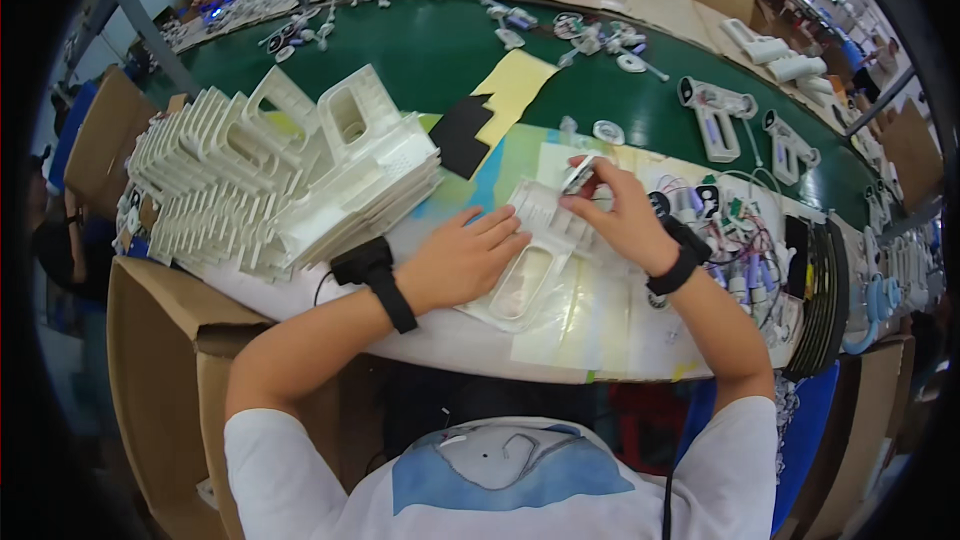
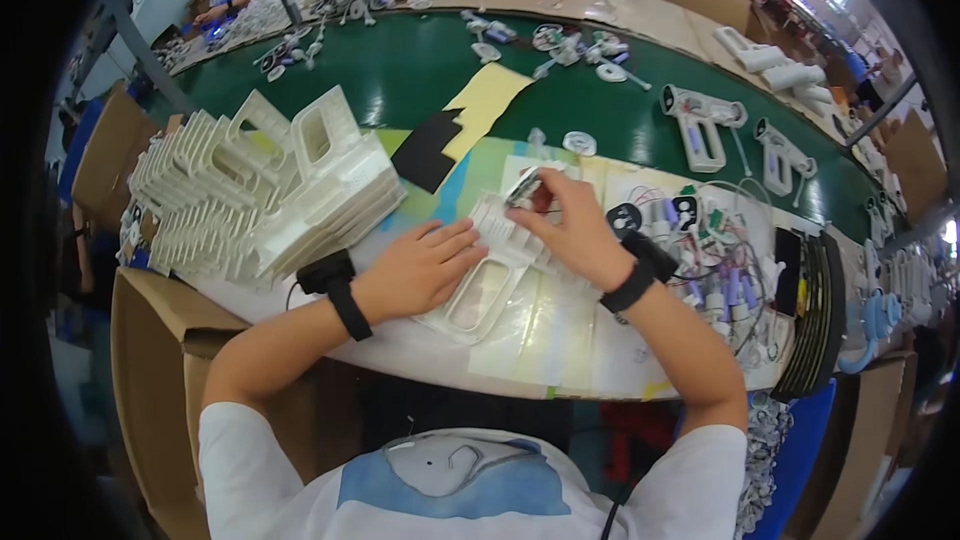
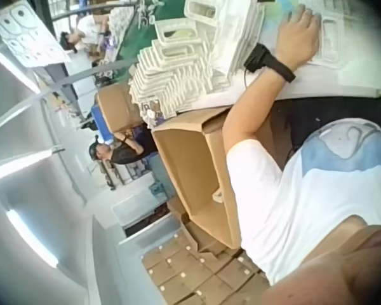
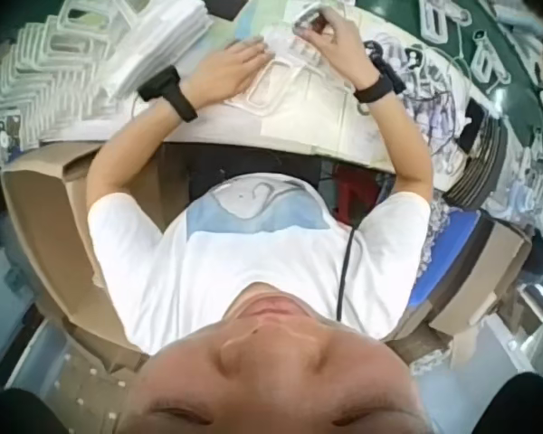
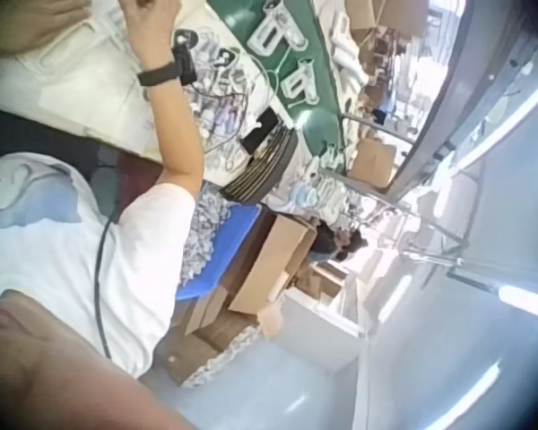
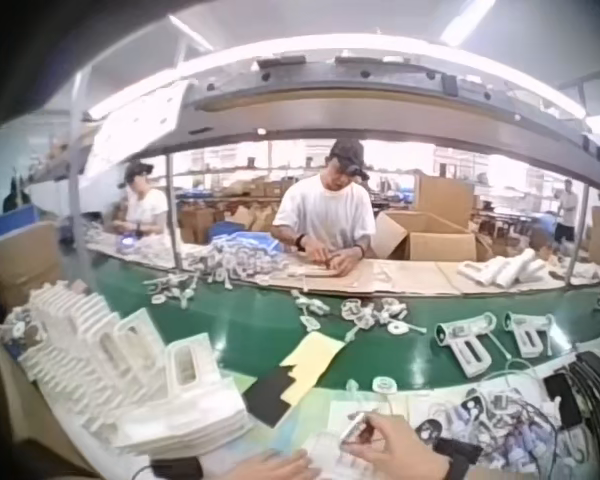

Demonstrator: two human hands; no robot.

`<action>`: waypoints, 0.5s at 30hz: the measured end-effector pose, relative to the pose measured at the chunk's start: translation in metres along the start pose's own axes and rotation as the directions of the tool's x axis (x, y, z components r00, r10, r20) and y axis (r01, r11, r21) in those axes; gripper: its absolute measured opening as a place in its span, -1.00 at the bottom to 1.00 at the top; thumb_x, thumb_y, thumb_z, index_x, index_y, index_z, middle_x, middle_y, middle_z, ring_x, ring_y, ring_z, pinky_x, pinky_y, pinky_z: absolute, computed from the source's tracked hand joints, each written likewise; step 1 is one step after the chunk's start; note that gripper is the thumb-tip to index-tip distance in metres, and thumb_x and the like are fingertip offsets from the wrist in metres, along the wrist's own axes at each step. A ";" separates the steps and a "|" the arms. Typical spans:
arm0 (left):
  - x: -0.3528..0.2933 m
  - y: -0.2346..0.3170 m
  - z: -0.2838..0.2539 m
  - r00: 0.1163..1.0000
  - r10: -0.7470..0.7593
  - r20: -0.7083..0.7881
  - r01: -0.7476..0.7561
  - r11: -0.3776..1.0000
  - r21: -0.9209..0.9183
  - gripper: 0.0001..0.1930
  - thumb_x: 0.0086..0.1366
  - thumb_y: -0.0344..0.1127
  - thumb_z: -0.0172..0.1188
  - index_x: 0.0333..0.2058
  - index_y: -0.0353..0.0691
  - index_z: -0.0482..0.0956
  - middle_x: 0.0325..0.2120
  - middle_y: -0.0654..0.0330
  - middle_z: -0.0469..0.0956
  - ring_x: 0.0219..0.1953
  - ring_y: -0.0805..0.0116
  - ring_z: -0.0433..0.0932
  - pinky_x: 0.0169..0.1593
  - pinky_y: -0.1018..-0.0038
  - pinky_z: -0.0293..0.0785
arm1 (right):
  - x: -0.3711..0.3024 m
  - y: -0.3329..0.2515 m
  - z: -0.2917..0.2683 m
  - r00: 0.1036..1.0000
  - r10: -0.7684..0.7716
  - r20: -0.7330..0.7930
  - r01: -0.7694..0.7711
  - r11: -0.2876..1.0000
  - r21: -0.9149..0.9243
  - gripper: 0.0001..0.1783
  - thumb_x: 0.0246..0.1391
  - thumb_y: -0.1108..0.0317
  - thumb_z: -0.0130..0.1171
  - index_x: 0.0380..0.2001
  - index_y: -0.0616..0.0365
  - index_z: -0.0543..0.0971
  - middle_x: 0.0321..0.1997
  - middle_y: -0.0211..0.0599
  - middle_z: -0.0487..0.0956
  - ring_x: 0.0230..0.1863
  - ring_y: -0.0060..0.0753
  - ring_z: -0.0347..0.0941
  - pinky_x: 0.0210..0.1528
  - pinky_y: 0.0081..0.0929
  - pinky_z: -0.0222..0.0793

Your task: Assemble small electronic components by organizing plastic casings and inserting internal hardware on a factory production line.

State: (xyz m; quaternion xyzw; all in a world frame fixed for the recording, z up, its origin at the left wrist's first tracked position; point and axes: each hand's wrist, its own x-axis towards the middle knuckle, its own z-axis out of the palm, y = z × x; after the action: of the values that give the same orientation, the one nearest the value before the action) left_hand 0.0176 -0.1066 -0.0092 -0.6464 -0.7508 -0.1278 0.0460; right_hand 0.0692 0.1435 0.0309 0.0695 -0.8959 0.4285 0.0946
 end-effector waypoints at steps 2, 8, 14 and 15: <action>0.007 0.018 0.009 0.973 -0.222 -0.062 0.223 0.975 0.016 -0.53 0.13 -0.35 0.11 0.07 -0.25 0.39 0.11 -0.05 0.35 0.17 0.05 0.32 0.16 0.20 0.26 | -0.004 0.004 0.001 0.995 -0.073 -0.071 0.068 0.996 -0.060 -0.51 -0.05 0.36 0.32 -0.01 0.21 0.47 -0.45 -0.34 0.48 -0.36 -0.41 0.40 -0.19 -0.46 0.29; 0.029 0.042 -0.016 0.875 -0.376 -0.304 0.325 0.923 -0.207 -0.47 0.10 -0.43 0.14 0.10 -0.31 0.34 0.11 -0.07 0.34 0.10 -0.05 0.37 0.10 0.21 0.33 | -0.007 0.000 0.008 0.984 -0.176 -0.010 0.170 0.964 -0.206 -0.31 -0.11 0.47 0.24 0.18 0.11 0.32 0.04 -0.21 0.42 0.03 -0.18 0.29 0.22 -0.30 0.06; 0.039 0.013 -0.023 0.829 -0.394 -0.396 0.136 0.829 -0.542 -0.35 0.08 -0.48 0.21 0.19 -0.23 0.26 0.13 -0.05 0.32 0.05 0.04 0.42 -0.01 0.30 0.45 | -0.004 0.003 0.038 0.921 -0.388 0.004 0.362 0.855 -0.371 -0.28 -0.09 0.37 0.25 0.19 0.16 0.25 -0.19 -0.23 0.39 -0.04 -0.20 0.33 0.21 -0.10 -0.05; 0.037 0.007 -0.018 0.864 -0.392 -0.315 0.110 0.758 -0.643 -0.32 0.07 -0.50 0.23 0.21 -0.20 0.25 0.13 -0.03 0.32 0.04 0.10 0.44 -0.05 0.35 0.48 | -0.005 0.006 0.044 0.926 -0.375 -0.033 0.330 0.851 -0.408 -0.28 -0.06 0.35 0.24 0.20 0.19 0.24 -0.18 -0.22 0.40 -0.03 -0.18 0.33 0.21 -0.09 -0.04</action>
State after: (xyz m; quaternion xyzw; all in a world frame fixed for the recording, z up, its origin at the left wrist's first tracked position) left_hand 0.0164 -0.0745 0.0182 -0.4720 -0.7221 -0.5054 -0.0163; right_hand 0.0678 0.1131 -0.0023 0.1882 -0.9290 0.2172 0.2333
